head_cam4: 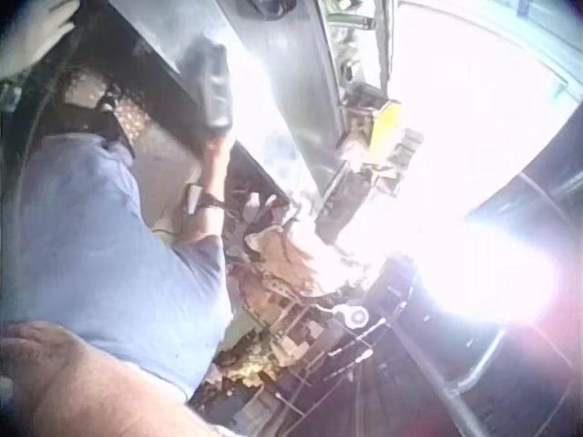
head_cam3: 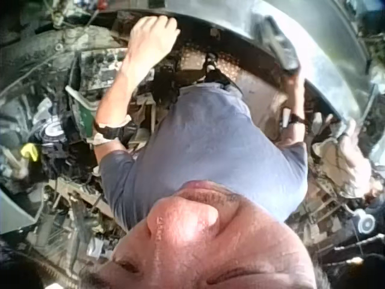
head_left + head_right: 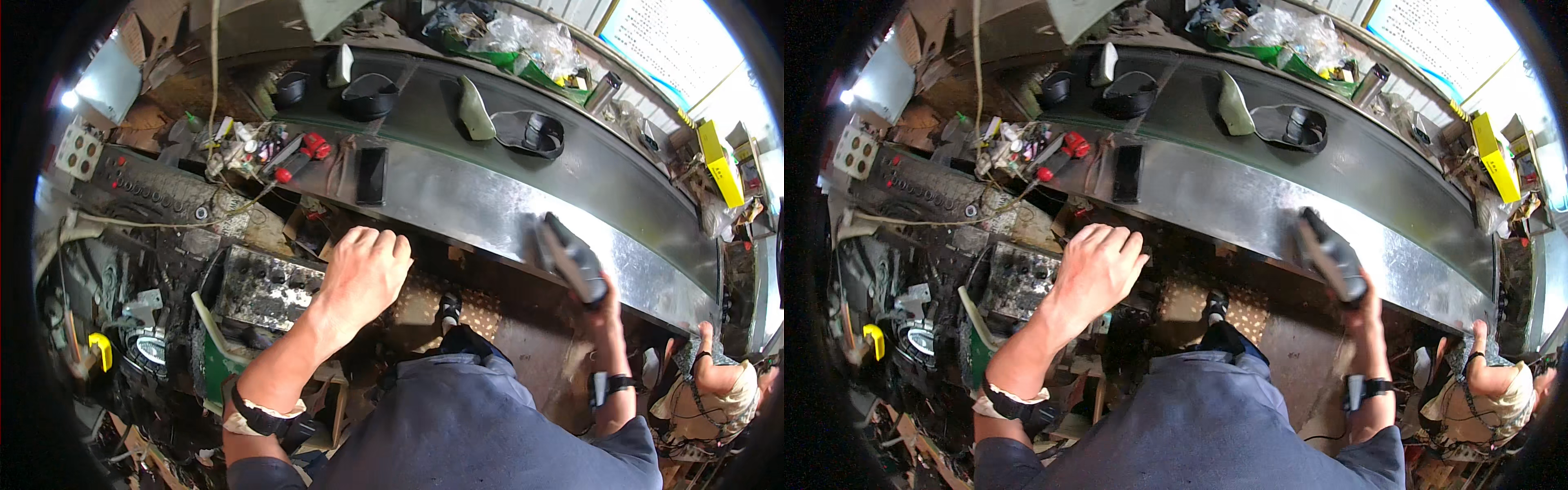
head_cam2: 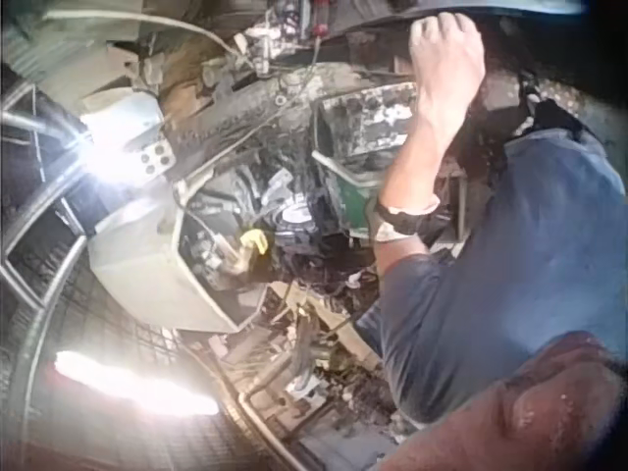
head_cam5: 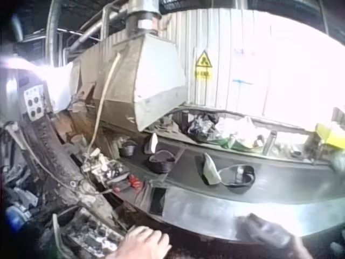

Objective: Operating a shoe lasting machine to shape and secure the shoe upper to the last.

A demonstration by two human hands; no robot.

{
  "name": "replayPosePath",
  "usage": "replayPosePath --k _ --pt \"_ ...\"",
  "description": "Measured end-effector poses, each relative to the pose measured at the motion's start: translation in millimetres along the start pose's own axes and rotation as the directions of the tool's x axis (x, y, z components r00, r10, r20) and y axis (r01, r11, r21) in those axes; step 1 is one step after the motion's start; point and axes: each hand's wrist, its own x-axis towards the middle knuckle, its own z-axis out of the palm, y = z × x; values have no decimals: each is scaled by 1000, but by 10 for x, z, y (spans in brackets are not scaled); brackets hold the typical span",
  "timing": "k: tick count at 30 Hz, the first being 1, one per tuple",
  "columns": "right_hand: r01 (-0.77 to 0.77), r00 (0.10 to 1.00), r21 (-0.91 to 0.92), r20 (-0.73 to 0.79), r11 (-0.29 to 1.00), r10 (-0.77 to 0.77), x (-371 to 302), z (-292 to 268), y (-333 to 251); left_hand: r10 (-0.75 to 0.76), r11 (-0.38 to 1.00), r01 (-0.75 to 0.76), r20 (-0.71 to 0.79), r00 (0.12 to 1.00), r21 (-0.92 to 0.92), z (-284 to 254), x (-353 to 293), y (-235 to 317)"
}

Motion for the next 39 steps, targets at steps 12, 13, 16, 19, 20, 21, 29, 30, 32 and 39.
replayPosePath --k 12,13,16,19,20,21,29,30,32,39 --pt "570 228 -817 54 88 -972 1870 -1273 -1009 125 961 -196 324 938 197 169 1203 488" --pt "646 393 -754 195 118 -898 2020 -769 -909 140 950 -224 346 928 216 177 1237 501" --pt "467 850 -602 104 648 -516 2477 414 -833 160 942 -251 359 919 222 154 1323 545" --pt "346 938 -389 118 854 -327 2994 1047 -927 170 942 -262 375 911 210 119 1369 500" --pt "275 961 -407 91 871 -261 3083 1390 -826 131 945 -237 402 906 225 119 1329 464" --pt "221 974 -427 46 877 -223 3136 1576 -857 124 954 -225 419 899 200 108 1318 439" --pt "287 886 -398 -235 871 -400 3746 1448 -1115 224 972 -234 369 902 -17 333 1380 2" --pt "273 892 -427 -223 862 -392 3639 1448 -1091 218 976 -201 296 930 -87 431 1401 -106" --pt "449 837 -386 -136 806 -531 3181 1332 -891 150 967 -99 211 966 -234 724 1564 -324" --pt "388 916 244 4 889 -401 916 705 181 -177 593 425 405 897 -683 2450 2421 -760"
